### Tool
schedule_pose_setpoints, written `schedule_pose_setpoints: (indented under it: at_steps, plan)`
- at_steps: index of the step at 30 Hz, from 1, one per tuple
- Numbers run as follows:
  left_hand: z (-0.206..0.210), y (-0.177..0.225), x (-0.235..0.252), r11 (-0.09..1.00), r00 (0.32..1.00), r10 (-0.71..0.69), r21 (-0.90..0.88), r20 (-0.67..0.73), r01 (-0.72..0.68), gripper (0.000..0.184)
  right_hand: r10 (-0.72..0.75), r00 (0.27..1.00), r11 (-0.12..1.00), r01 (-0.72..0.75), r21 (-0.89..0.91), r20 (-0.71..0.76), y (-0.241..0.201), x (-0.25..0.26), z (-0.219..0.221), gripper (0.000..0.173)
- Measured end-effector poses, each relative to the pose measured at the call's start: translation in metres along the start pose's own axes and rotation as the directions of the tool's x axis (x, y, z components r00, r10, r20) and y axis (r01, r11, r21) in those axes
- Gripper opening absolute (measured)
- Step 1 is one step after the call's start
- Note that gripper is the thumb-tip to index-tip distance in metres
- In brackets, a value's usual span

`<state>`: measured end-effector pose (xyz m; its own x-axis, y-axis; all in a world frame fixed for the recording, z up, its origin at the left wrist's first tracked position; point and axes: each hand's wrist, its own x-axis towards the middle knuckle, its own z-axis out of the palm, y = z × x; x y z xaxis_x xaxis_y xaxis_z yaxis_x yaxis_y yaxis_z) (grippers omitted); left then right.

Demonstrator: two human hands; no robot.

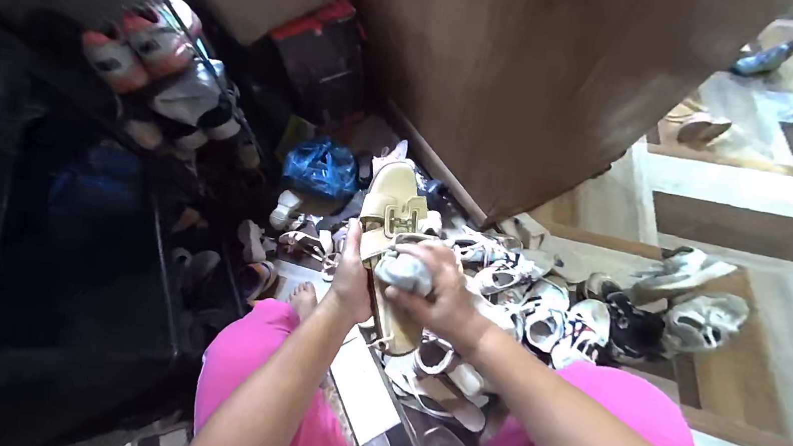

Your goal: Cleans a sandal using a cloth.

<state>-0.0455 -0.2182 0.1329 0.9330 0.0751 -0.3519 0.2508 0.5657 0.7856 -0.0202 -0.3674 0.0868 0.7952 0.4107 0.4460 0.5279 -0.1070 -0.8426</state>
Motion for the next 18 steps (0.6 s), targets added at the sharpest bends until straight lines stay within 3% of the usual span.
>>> schedule_pose_setpoints:
  at_steps: [3,5,7,9,12,16,18]
  plan:
    - [-0.001,0.003,0.007,0.994,0.986,0.102,0.052,-0.135,-0.095,0.067,-0.161,0.981,0.968,0.178,-0.178,0.107,-0.005,-0.017,0.018,0.050]
    - [-0.004,0.005,0.019,0.980,0.954,0.197,0.034,-0.227,-0.194,0.057,-0.276,0.937,0.936,0.312,-0.163,0.212,-0.007,-0.023,0.017,0.044]
    - [-0.009,0.004,0.021,0.987,0.961,0.156,0.009,-0.227,-0.158,0.059,-0.325,0.892,0.921,0.373,-0.109,0.313,-0.007,-0.022,0.008,0.042]
    - [-0.008,0.000,0.015,0.999,0.985,0.048,0.022,-0.168,-0.045,0.067,-0.260,0.921,0.944,0.306,-0.124,0.290,0.001,-0.018,-0.001,0.044]
    - [-0.001,-0.010,0.010,1.000,0.997,-0.017,0.014,-0.070,0.018,0.069,-0.159,0.979,0.962,0.183,-0.203,0.127,0.019,-0.014,-0.006,0.048]
    - [-0.003,-0.008,0.012,0.998,0.988,-0.002,0.056,-0.151,0.010,0.063,-0.230,0.902,0.962,0.268,-0.057,0.365,-0.003,-0.023,-0.007,0.045]
    - [-0.007,-0.007,0.014,0.999,0.992,-0.004,0.035,-0.128,0.008,0.064,-0.217,0.902,0.972,0.236,-0.007,0.372,-0.012,-0.019,-0.012,0.042]
